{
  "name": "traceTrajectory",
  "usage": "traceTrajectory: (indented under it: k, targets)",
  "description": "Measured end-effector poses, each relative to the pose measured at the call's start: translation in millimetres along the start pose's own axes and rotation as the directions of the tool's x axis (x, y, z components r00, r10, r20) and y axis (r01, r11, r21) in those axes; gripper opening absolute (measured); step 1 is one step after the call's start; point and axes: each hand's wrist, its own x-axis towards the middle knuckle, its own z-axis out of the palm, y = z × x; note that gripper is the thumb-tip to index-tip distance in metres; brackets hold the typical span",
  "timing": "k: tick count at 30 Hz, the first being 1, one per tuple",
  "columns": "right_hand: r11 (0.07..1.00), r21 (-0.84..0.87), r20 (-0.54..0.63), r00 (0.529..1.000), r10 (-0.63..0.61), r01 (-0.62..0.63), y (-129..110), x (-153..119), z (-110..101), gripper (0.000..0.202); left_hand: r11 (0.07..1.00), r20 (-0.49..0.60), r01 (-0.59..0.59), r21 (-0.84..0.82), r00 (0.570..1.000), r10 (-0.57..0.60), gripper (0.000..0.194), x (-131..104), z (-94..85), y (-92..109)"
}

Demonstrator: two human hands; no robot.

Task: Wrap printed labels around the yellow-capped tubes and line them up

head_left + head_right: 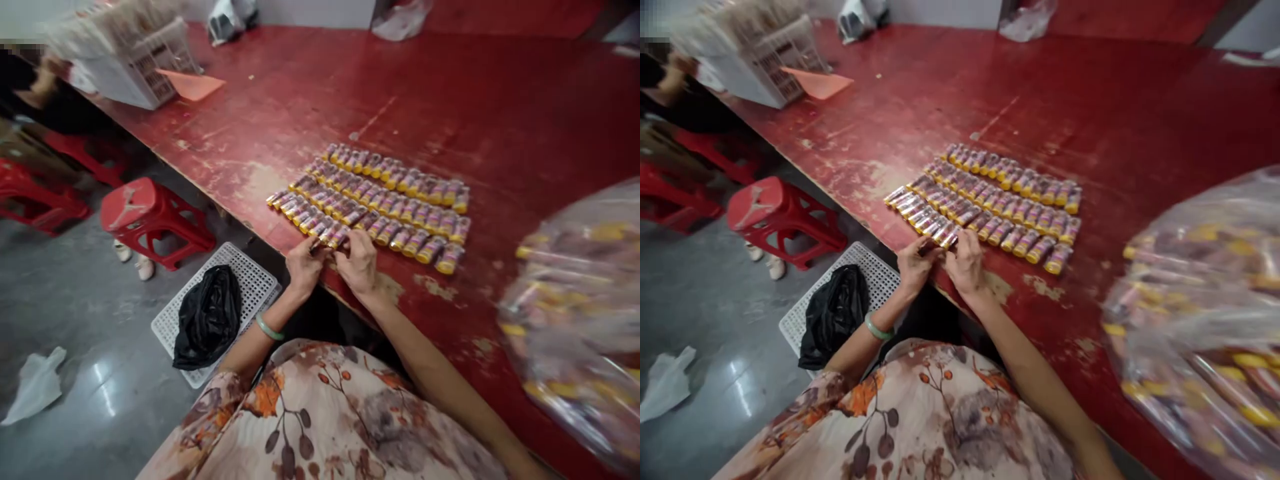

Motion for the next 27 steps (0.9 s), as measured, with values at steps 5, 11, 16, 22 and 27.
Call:
traceTrajectory:
  k: [5,11,16,22,27]
  targets:
    - [1.0,-0.018,0.023,1.0,0.02,-0.02,5.9,2.2,4.3,0.027,0.965,-0.086,-0.112,0.236,0.987,0.135,0.027,2.1,6.9,-3.0]
    - [1.0,0.012,0.037,0.999,-0.009,0.008,10.1,11.0,7.6,0.028,0.917,-0.116,-0.166,0.363,0.968,0.222,0.016,9.0,12.1,-0.5]
    - [0.995,-0.086,0.041,0.998,-0.051,0.054,-11.7,11.3,-12.8,0.029,0.954,-0.139,-0.271,0.127,0.948,0.288,0.018,-0.4,8.5,4.1]
    - [0.925,-0.35,0.031,0.989,-0.144,0.146,-49.0,-33.6,-142.4,0.023,0.908,-0.026,0.06,-0.415,0.997,-0.078,0.023,-34.4,-0.8,27.8]
    - [0.616,-0.695,-0.388,0.914,0.114,-0.372,-3.7,-86.4,-284.3,0.016,0.671,0.566,0.642,-0.372,0.73,-0.384,0.019,-70.9,14.3,47.0]
